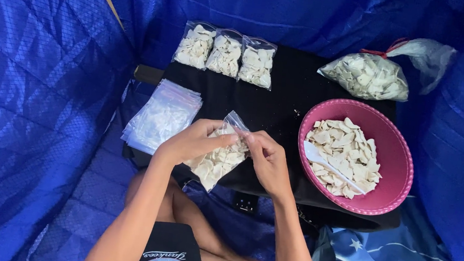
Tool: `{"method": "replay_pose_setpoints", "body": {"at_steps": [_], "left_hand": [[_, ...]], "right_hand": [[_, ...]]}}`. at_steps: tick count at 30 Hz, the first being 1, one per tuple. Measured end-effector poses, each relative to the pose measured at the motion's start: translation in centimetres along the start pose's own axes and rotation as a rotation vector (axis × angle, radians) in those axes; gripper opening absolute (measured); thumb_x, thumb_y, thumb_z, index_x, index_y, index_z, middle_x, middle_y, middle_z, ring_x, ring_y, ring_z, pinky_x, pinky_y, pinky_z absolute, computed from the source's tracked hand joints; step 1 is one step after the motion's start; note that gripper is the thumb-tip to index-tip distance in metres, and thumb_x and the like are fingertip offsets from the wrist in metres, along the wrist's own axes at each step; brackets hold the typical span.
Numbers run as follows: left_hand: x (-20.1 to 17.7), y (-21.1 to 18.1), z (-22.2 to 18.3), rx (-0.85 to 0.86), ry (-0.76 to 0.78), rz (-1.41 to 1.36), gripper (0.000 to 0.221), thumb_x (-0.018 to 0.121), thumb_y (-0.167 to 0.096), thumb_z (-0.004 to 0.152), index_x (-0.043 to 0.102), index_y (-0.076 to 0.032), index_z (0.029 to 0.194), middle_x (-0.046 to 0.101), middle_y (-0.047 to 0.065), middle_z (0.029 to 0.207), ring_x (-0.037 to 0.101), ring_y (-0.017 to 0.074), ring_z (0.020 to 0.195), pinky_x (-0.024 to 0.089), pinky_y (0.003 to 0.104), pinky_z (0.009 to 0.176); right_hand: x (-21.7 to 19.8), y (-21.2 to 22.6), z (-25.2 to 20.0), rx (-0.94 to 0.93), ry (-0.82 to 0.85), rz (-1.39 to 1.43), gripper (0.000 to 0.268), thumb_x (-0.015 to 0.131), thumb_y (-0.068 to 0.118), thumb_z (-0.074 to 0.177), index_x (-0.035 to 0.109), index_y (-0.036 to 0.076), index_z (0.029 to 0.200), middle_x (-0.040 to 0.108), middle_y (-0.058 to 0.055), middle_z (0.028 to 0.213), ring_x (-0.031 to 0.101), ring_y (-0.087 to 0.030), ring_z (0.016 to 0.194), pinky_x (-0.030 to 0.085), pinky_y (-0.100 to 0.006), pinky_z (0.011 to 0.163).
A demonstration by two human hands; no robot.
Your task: A person is manually packing small white food items from a bowl into plastic bags using a spoon.
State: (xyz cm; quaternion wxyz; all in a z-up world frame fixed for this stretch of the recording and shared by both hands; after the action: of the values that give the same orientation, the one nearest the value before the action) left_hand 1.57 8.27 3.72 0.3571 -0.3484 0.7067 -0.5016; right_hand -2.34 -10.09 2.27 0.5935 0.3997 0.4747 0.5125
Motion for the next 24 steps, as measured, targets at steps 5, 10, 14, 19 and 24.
{"method": "replay_pose_setpoints", "body": {"at_steps": [5,10,14,19,24], "left_hand": [[-0.2,0.0,-0.2,-0.003,-0.035,-0.056,0.044,0.066,-0.033,0.093,0.073,0.003,0.117,0.077,0.019,0.096,0.071,0.0241,0.089,0.055,0.044,0.091],[0.5,0.7,1.6,0.020,-0.076,-0.177,0.033,0.064,-0.032,0.097,0.075,-0.005,0.112,0.077,0.012,0.090,0.072,0.0185,0.084,0.057,0.038,0.087],[2.4,0.3,3.6,0.062,-0.052,-0.184,0.028,0.065,-0.033,0.098,0.076,-0.007,0.103,0.076,0.009,0.082,0.070,0.0155,0.077,0.057,0.035,0.082],[6.6,0.2,5.3,0.119,0.029,-0.260,0.029,0.067,-0.033,0.097,0.075,-0.006,0.105,0.075,0.010,0.082,0.069,0.0154,0.076,0.058,0.034,0.082],[8.0,1.0,6.4,0.171,0.033,-0.322,0.025,0.067,-0.029,0.096,0.073,-0.006,0.102,0.073,0.010,0.080,0.066,0.0141,0.077,0.058,0.033,0.080]], "right_hand": [[-0.2,-1.8,-0.4,-0.005,-0.045,-0.022,0.032,0.049,0.018,0.107,0.070,0.007,0.130,0.059,-0.006,0.073,0.050,-0.011,0.067,0.049,-0.028,0.064],[-1.7,3.0,-3.2,-0.117,-0.178,-0.248,0.037,0.051,0.011,0.103,0.060,-0.002,0.136,0.070,-0.021,0.098,0.069,-0.025,0.077,0.059,-0.039,0.069],[-7.0,7.9,-5.4,-0.362,-0.332,-0.660,0.028,0.065,-0.001,0.094,0.073,0.003,0.121,0.072,-0.015,0.096,0.071,-0.033,0.085,0.057,-0.038,0.071],[-16.6,7.5,-5.2,-0.215,-0.297,-1.113,0.015,0.071,0.016,0.096,0.078,0.013,0.110,0.072,-0.004,0.093,0.066,-0.025,0.082,0.053,-0.038,0.078],[-18.7,3.0,-3.5,0.574,0.260,-1.171,0.028,0.064,0.026,0.090,0.073,0.022,0.116,0.081,-0.005,0.097,0.073,-0.038,0.103,0.056,-0.052,0.092]]}}
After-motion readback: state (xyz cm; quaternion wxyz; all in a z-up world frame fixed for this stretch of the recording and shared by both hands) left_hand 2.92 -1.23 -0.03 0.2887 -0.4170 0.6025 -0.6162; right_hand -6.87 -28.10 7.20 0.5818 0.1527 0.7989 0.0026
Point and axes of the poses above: each hand's wrist, its own z-axis towards the middle knuckle, its own x-axis out of the palm, y = z × x, the point moved 3 cm from there along z, towards the middle knuckle
